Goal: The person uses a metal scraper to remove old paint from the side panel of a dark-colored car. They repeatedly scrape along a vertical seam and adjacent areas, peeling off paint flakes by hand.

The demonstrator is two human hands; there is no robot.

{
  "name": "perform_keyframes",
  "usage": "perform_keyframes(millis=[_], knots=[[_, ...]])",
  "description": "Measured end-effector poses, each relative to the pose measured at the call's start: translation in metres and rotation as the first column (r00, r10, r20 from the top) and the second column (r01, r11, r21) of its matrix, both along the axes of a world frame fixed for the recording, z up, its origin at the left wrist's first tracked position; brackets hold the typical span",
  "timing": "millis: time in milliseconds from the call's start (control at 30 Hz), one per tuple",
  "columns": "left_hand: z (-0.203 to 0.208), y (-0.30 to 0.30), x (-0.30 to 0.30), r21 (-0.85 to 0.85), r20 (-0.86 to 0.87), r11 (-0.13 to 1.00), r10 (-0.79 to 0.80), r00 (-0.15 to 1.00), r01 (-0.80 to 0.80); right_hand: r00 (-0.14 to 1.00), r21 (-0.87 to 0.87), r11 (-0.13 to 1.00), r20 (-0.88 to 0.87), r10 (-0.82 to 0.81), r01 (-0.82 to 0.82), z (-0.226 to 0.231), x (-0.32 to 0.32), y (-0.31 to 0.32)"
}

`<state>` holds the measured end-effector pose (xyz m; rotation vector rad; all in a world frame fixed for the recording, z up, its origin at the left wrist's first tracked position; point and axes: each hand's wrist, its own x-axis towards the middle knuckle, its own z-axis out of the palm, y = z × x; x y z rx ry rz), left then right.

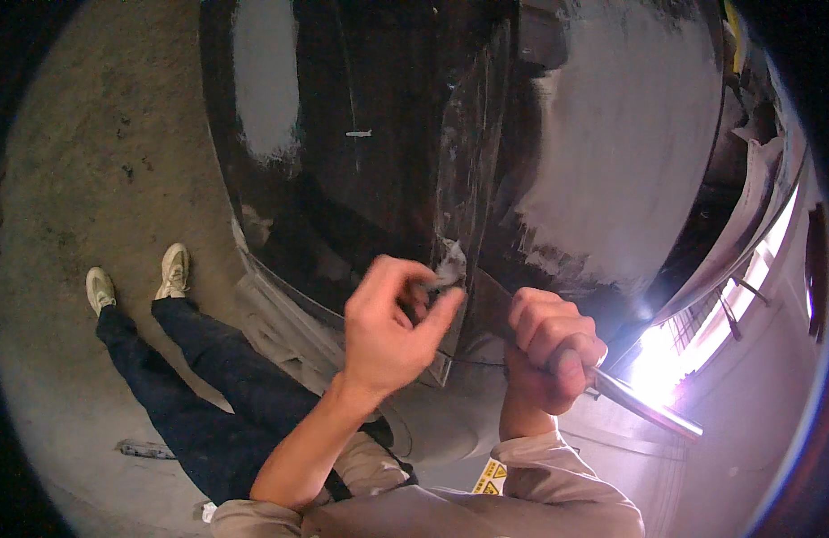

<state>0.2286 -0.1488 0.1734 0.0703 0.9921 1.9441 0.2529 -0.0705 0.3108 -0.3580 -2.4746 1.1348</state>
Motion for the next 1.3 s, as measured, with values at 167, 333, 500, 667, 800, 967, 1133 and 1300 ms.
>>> perform_keyframes(millis=[167, 333, 500, 667, 800, 967, 1133, 1300], knots=[[0.005, 0.011, 0.012, 0.051, -0.033, 0.997, -0.06, 0.998, 0.062, 1.0, 0.008, 1.0, -0.028, -0.014, 0.014, 0.002, 0.007, 0.0], [-0.002, 0.012, 0.015, 0.073, -0.011, 0.996, -0.059, 0.998, 0.06, 1.0, 0.021, 1.0, -0.026, 0.017, -0.017, -0.004, 0.01, 0.004], [-0.012, 0.016, 0.015, 0.128, 0.187, 0.987, -0.115, 0.976, 0.092, 1.0, 0.045, 0.999, 0.007, -0.002, 0.002, -0.015, 0.003, 0.006], [-0.019, 0.017, 0.016, 0.166, 0.278, 0.981, -0.145, 0.95, 0.101, 0.999, 0.142, 0.99, 0.045, -0.028, 0.022, -0.016, -0.004, 0.003], [-0.022, 0.016, 0.016, 0.192, 0.289, 0.977, -0.148, 0.946, 0.095, 0.998, 0.087, 0.996, 0.046, -0.038, 0.034, -0.016, -0.003, -0.004], [-0.012, 0.019, 0.01, 0.205, 0.296, 0.971, -0.178, 0.939, 0.12, 0.999, 0.168, 0.986, 0.045, -0.022, 0.015, -0.009, -0.001, -0.005], [0.005, 0.009, 0.015, 0.168, 0.26, 0.976, -0.181, 0.949, 0.14, 0.992, 0.313, 0.948, 0.124, 0.017, -0.056, 0.006, 0.0, -0.003], [0.039, -0.015, 0.028, 0.509, 0.645, 0.829, -0.544, 0.537, 0.229, 0.997, 0.227, 0.972, 0.058, 0.056, -0.068, -0.003, -0.017, -0.003]])
